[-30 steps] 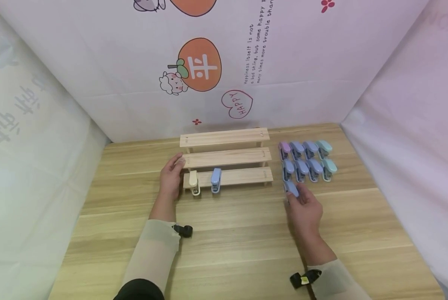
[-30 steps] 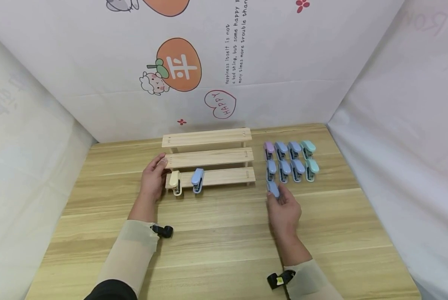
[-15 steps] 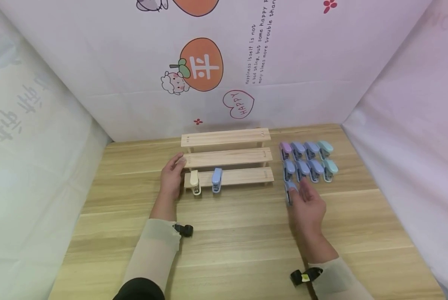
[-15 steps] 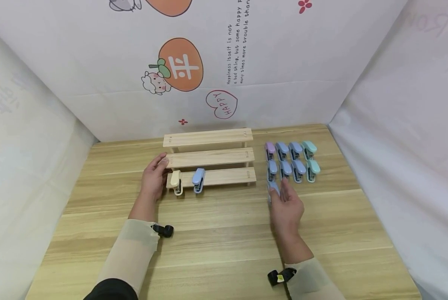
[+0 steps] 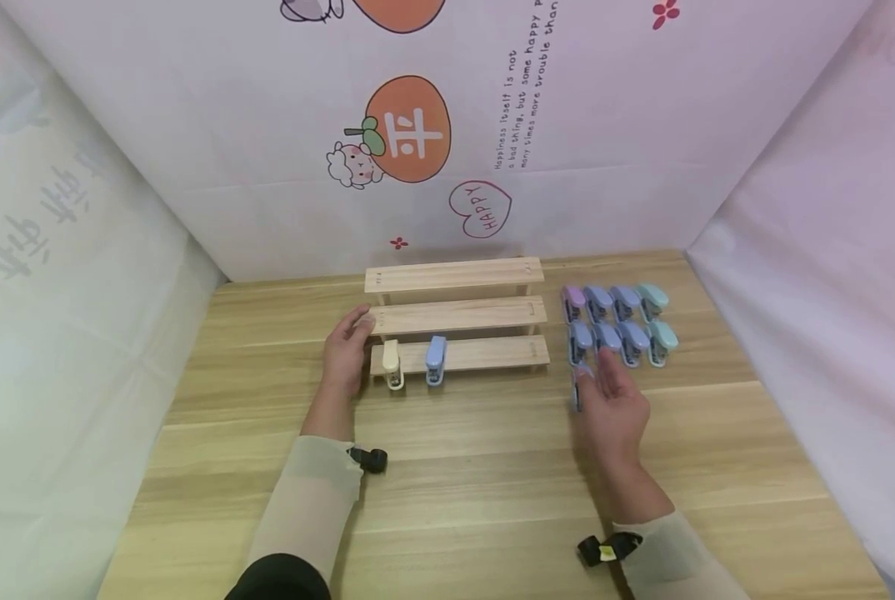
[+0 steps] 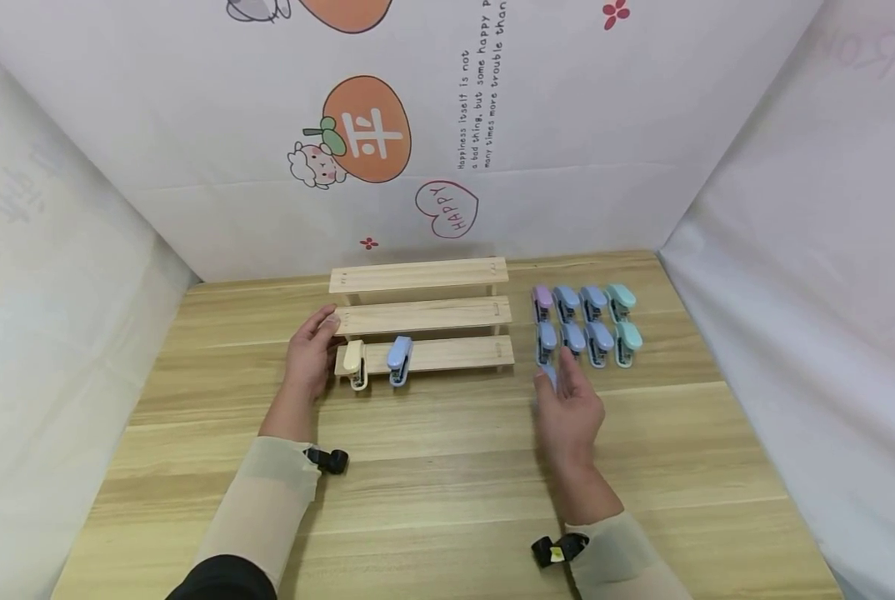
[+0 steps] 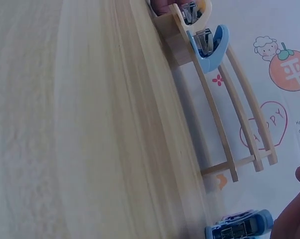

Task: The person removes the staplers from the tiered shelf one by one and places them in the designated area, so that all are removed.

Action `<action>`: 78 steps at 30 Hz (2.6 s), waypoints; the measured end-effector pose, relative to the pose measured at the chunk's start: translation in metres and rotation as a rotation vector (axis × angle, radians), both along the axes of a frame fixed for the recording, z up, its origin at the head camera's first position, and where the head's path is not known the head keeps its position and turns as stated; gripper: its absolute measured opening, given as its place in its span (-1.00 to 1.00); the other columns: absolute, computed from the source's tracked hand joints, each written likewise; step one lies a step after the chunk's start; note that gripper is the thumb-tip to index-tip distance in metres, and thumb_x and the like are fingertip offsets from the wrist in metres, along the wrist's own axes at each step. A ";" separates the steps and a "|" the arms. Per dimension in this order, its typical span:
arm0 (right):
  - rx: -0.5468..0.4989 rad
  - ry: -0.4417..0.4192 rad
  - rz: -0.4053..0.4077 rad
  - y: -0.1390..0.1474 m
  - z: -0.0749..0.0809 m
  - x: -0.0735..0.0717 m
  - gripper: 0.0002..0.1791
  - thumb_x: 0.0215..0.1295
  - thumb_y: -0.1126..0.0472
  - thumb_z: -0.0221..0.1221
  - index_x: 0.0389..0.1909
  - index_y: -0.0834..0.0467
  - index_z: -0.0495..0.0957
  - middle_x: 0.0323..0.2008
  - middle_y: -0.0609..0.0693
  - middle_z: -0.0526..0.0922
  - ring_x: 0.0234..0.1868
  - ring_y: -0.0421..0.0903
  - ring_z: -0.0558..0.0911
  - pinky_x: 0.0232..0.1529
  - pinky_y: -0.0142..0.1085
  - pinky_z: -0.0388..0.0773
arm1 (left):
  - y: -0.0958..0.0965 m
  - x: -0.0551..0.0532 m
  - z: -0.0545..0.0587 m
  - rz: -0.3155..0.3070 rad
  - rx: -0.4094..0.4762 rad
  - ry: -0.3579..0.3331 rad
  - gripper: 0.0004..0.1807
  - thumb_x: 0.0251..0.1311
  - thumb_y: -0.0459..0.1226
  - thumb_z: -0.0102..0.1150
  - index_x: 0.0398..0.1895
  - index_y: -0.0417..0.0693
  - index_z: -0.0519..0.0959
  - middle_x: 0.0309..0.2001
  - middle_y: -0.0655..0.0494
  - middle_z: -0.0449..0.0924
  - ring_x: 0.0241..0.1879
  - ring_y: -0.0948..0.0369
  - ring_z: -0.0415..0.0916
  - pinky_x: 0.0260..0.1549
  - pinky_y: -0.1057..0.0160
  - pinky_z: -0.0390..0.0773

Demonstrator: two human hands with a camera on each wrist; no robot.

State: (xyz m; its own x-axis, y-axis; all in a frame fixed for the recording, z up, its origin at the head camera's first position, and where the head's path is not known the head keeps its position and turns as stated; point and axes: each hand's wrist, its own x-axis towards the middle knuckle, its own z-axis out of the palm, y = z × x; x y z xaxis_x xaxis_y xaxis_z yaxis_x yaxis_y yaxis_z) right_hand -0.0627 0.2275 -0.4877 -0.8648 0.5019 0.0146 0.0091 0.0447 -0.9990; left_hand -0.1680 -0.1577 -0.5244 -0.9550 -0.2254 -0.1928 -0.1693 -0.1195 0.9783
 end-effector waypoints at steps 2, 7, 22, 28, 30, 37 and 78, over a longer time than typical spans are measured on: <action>0.005 0.017 0.005 -0.003 0.001 0.000 -0.45 0.33 0.35 0.35 0.34 0.26 0.52 0.35 0.18 0.53 0.41 0.08 0.49 0.34 -0.30 0.48 | 0.000 0.000 0.000 -0.003 0.001 -0.002 -0.44 0.39 0.03 0.31 0.40 0.15 0.54 0.24 -0.06 0.59 0.21 0.06 0.55 0.27 0.09 0.55; 0.004 0.026 0.028 -0.014 0.000 0.000 -0.47 0.32 0.44 0.30 0.32 0.26 0.54 0.35 0.17 0.54 0.40 0.07 0.50 0.27 -0.40 0.51 | 0.000 0.000 0.000 -0.009 -0.005 -0.019 -0.45 0.40 0.02 0.30 0.41 0.17 0.53 0.24 -0.05 0.58 0.20 0.07 0.53 0.28 0.09 0.54; 0.008 0.095 0.110 -0.048 -0.003 -0.009 -0.46 0.29 0.39 0.38 0.28 0.37 0.54 0.30 0.24 0.57 0.35 0.16 0.54 0.24 -0.41 0.53 | 0.000 0.000 0.000 -0.001 -0.036 -0.004 -0.46 0.36 0.08 0.32 0.37 0.23 0.57 0.17 -0.07 0.62 0.18 0.06 0.57 0.30 0.07 0.50; -0.037 0.097 0.159 -0.064 0.001 -0.013 -0.45 0.25 0.43 0.38 0.27 0.38 0.53 0.30 0.25 0.56 0.35 0.19 0.53 0.28 -0.29 0.53 | 0.000 0.001 0.001 0.010 -0.022 0.013 -0.46 0.35 0.07 0.34 0.35 0.21 0.58 0.15 -0.09 0.64 0.13 0.07 0.61 0.26 0.06 0.55; -0.039 0.069 0.193 -0.070 0.002 -0.014 -0.42 0.27 0.39 0.39 0.31 0.34 0.51 0.34 0.20 0.54 0.38 0.12 0.51 0.31 -0.30 0.50 | 0.000 0.000 0.000 0.011 -0.021 0.016 -0.46 0.35 0.06 0.35 0.35 0.20 0.58 0.14 -0.09 0.65 0.12 0.08 0.61 0.24 0.07 0.56; 0.029 0.061 0.325 -0.094 0.002 -0.016 -0.35 0.31 0.29 0.40 0.40 0.27 0.44 0.41 0.13 0.47 0.44 0.08 0.45 0.39 -0.24 0.44 | 0.001 0.000 0.002 0.011 -0.002 0.014 -0.42 0.37 0.02 0.34 0.40 0.08 0.54 0.13 -0.10 0.66 0.08 0.09 0.64 0.16 0.12 0.62; 0.216 0.065 0.515 -0.177 0.000 -0.037 -0.18 0.26 0.20 0.46 0.47 0.32 0.33 0.45 0.22 0.37 0.46 0.11 0.36 0.40 -0.18 0.35 | -0.002 -0.003 0.001 0.007 0.005 0.003 -0.49 0.36 0.01 0.36 0.33 0.17 0.60 0.05 -0.09 0.67 -0.02 0.05 0.66 0.04 0.05 0.70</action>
